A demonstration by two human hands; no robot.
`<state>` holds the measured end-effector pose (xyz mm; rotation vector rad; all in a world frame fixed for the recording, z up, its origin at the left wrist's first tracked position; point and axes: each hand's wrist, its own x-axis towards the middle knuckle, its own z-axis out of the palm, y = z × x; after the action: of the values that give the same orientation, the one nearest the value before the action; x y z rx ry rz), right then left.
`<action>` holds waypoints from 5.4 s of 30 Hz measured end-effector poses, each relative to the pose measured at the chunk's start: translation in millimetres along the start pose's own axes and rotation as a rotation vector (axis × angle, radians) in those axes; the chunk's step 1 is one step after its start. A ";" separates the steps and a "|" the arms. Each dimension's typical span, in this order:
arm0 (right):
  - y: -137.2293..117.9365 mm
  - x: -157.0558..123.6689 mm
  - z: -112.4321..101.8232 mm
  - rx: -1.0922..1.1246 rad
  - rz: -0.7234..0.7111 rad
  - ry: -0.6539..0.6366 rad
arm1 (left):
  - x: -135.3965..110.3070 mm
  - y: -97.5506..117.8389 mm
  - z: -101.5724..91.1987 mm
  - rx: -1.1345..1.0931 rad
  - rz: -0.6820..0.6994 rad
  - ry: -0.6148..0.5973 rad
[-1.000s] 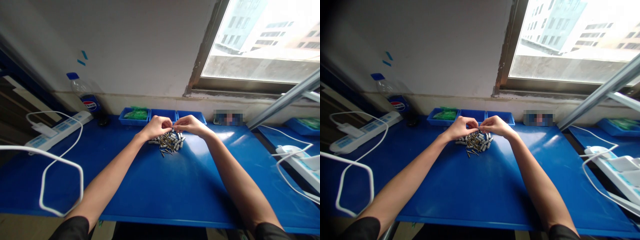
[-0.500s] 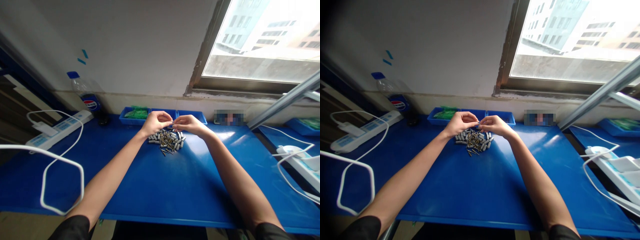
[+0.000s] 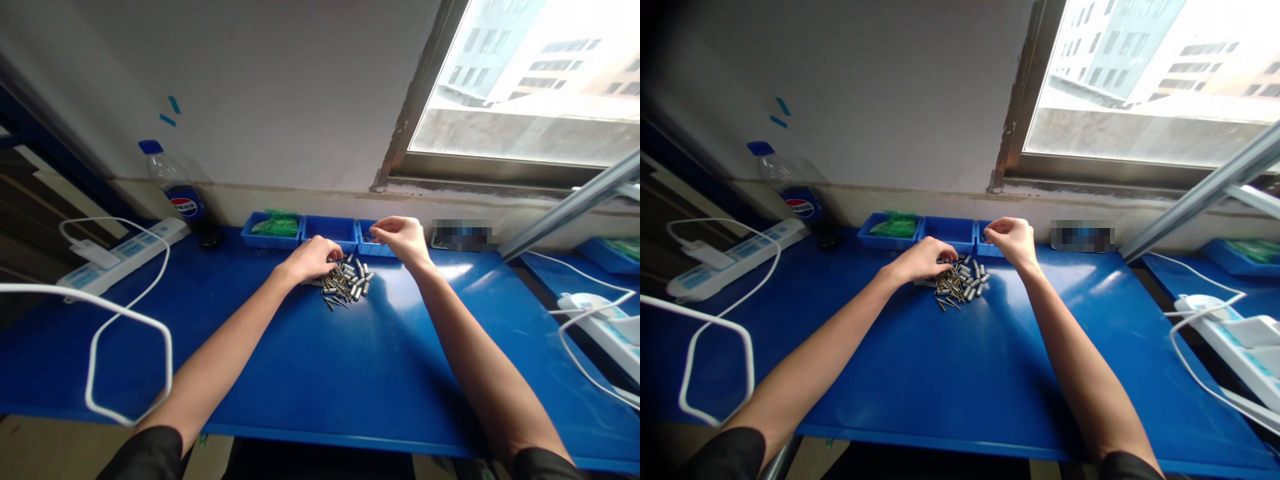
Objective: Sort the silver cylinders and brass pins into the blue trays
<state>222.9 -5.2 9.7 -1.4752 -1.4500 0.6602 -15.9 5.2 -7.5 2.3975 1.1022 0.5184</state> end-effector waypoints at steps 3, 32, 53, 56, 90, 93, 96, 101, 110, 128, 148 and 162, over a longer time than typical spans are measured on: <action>3.1 1.7 -3.1 -0.087 -0.004 0.084 | -1.5 1.2 2.8 0.088 0.031 -0.095; -7.6 -5.7 2.2 0.238 0.098 -0.516 | 1.7 9.6 -16.1 -0.599 0.013 0.236; -8.6 -7.3 5.9 0.417 0.196 -0.585 | 2.8 5.8 -13.1 -0.544 0.027 0.249; -7.6 -5.8 5.4 0.366 0.136 -0.505 | 2.5 2.2 -11.7 -0.387 0.015 0.241; -9.8 -4.2 -0.6 0.052 -0.005 -0.345 | 1.4 -1.5 -14.7 -0.132 0.197 0.132; -11.2 -5.2 -1.2 0.085 0.016 -0.434 | 1.5 3.8 -17.0 -0.236 0.206 0.212; -12.2 -6.8 -1.7 0.186 0.057 -0.521 | 1.7 6.0 -17.6 -0.283 0.195 0.265; -9.5 -7.3 0.6 0.311 0.076 -0.590 | 2.0 6.3 -15.9 -0.297 0.202 0.305; -9.6 -6.4 4.2 0.264 0.060 -0.500 | 1.8 5.6 -13.8 -0.233 0.141 0.231; 1.7 2.2 -3.5 0.008 0.015 -0.035 | 1.6 -0.2 17.8 -0.033 -0.006 -0.017; 1.8 2.6 0.4 -0.002 0.011 -0.139 | -1.3 4.3 14.3 0.133 -0.043 -0.076; 1.8 1.5 1.8 0.027 0.015 -0.181 | -3.0 1.7 10.7 0.195 0.014 -0.059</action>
<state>222.3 -3.1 7.7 -1.4365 -1.5622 0.8374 -11.2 -0.6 -15.9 2.5710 1.1574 0.3562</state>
